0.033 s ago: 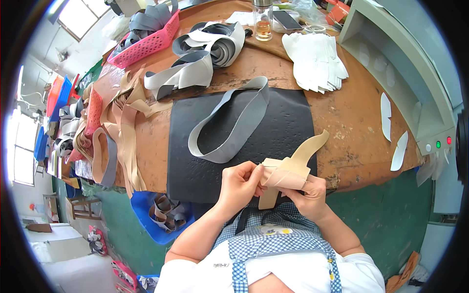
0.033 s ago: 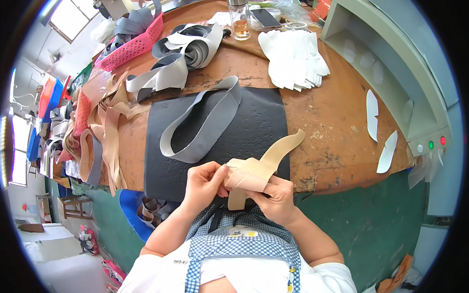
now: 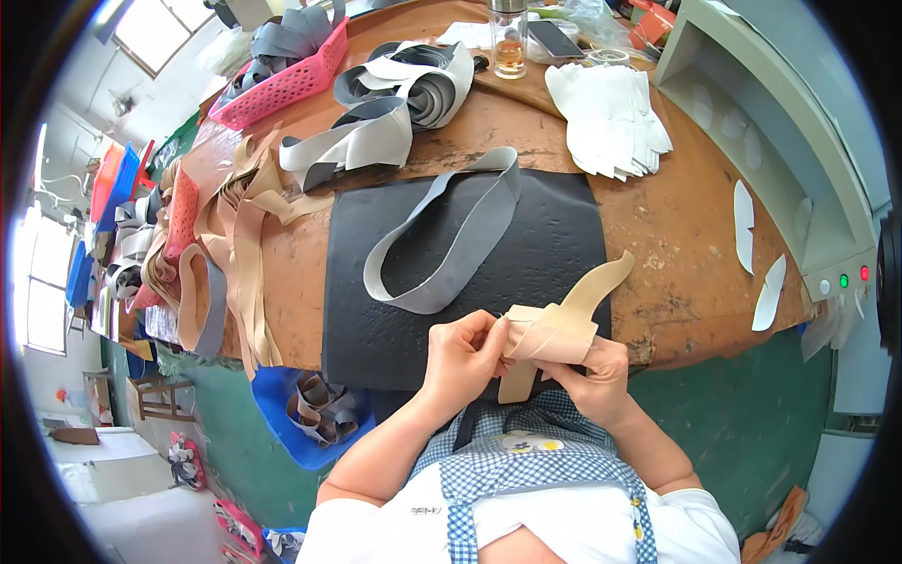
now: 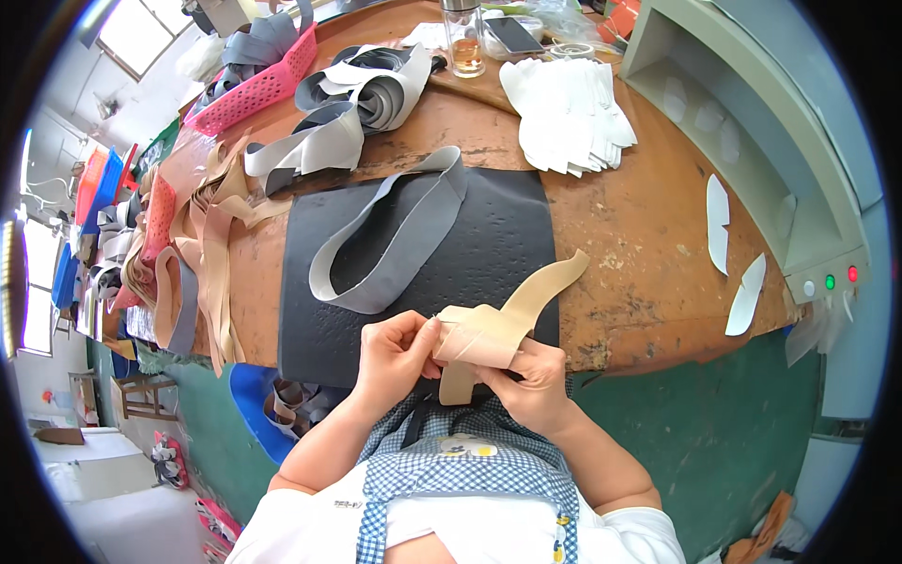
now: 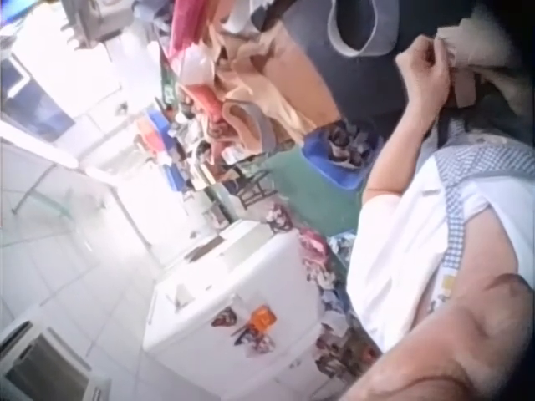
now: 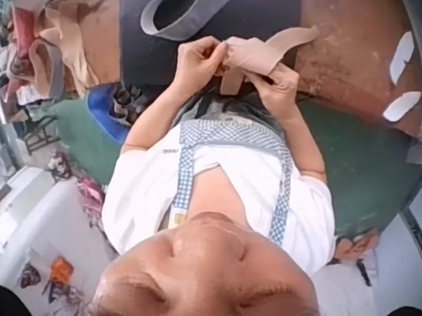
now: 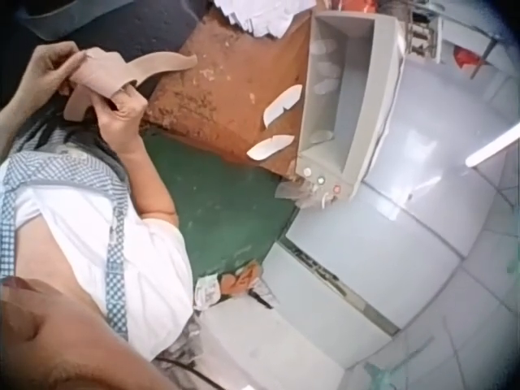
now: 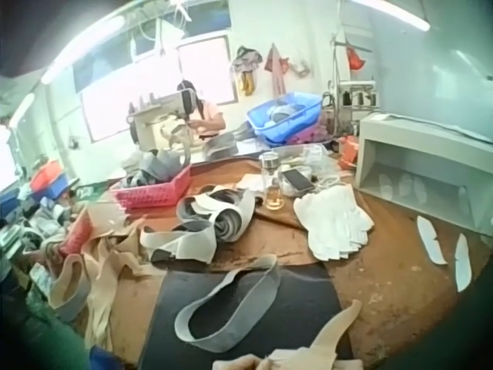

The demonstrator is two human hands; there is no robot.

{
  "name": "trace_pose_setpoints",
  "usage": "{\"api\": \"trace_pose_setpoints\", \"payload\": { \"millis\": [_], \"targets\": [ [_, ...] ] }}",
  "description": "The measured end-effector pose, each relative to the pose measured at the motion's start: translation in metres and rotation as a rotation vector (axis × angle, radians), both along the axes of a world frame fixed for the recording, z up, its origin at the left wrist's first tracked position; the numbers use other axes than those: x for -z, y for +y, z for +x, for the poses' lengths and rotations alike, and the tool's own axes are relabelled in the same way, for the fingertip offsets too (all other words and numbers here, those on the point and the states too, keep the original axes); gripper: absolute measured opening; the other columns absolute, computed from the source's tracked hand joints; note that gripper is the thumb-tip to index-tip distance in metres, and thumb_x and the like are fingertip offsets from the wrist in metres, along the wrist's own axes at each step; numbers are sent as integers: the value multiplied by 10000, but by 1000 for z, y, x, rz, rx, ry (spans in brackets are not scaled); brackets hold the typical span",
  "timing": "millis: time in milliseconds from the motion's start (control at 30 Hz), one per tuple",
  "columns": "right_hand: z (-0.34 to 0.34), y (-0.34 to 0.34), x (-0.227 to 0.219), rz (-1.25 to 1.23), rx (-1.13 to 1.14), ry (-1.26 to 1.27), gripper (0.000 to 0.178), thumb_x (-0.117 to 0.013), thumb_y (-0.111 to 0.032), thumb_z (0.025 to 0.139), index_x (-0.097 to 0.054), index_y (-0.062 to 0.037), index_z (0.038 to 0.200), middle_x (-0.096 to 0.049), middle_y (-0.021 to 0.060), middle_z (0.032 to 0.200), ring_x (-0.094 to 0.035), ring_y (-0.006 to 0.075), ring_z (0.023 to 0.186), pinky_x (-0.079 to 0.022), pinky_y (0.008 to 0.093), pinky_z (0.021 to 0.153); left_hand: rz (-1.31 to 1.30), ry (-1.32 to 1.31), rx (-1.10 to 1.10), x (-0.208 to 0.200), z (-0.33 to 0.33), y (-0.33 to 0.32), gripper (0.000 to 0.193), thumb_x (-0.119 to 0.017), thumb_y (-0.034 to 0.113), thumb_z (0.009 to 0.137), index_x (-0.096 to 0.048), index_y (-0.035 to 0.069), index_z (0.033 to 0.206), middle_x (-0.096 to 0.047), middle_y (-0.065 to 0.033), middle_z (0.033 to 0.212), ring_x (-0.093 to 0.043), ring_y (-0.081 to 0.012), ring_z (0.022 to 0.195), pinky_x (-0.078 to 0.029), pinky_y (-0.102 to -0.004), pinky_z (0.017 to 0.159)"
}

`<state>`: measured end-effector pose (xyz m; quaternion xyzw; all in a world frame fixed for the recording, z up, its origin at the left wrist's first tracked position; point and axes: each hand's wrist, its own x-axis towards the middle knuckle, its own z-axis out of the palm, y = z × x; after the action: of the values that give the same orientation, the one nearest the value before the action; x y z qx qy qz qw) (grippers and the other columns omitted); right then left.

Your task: Assembling and lining shoe upper components at a workbench.

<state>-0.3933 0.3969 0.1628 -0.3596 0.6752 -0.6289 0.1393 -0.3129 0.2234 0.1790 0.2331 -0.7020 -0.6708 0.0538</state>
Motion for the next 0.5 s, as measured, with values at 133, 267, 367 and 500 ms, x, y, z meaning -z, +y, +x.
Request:
{"api": "trace_pose_setpoints", "payload": {
  "millis": [133,267,367,500],
  "targets": [
    [5,-2,-2,-25,-40,-207,169,-664,70,841,-699,49,1005,-701,118,952,-686,163,759,-579,273,633,-569,130,-15,7,-1,0,233,-604,107,930,-640,-48,759,-656,-61,617,-631,-87,524,-497,-212,460],
    [4,0,-5,-1,-67,-549,167,-634,55,866,-672,74,1028,-700,140,947,-689,174,760,-585,279,641,-277,-56,169,-11,-3,-17,211,-612,110,928,-660,-64,819,-667,-66,647,-653,-100,572,-528,-220,531],
    [-6,9,-29,11,-73,-850,167,-600,14,861,-659,102,991,-697,142,907,-688,192,781,-569,294,691,-317,48,87,-31,11,-41,110,-624,44,905,-670,-56,901,-688,-87,751,-670,-118,653,-540,-234,589],
    [-13,30,-81,-2,-73,-711,337,-573,60,608,-665,96,930,-696,115,854,-669,199,760,-518,286,704,-1060,77,123,-72,25,-90,352,-782,43,679,-662,67,1009,-661,-94,1036,-580,-282,1102,-465,-393,925]
  ]
}}
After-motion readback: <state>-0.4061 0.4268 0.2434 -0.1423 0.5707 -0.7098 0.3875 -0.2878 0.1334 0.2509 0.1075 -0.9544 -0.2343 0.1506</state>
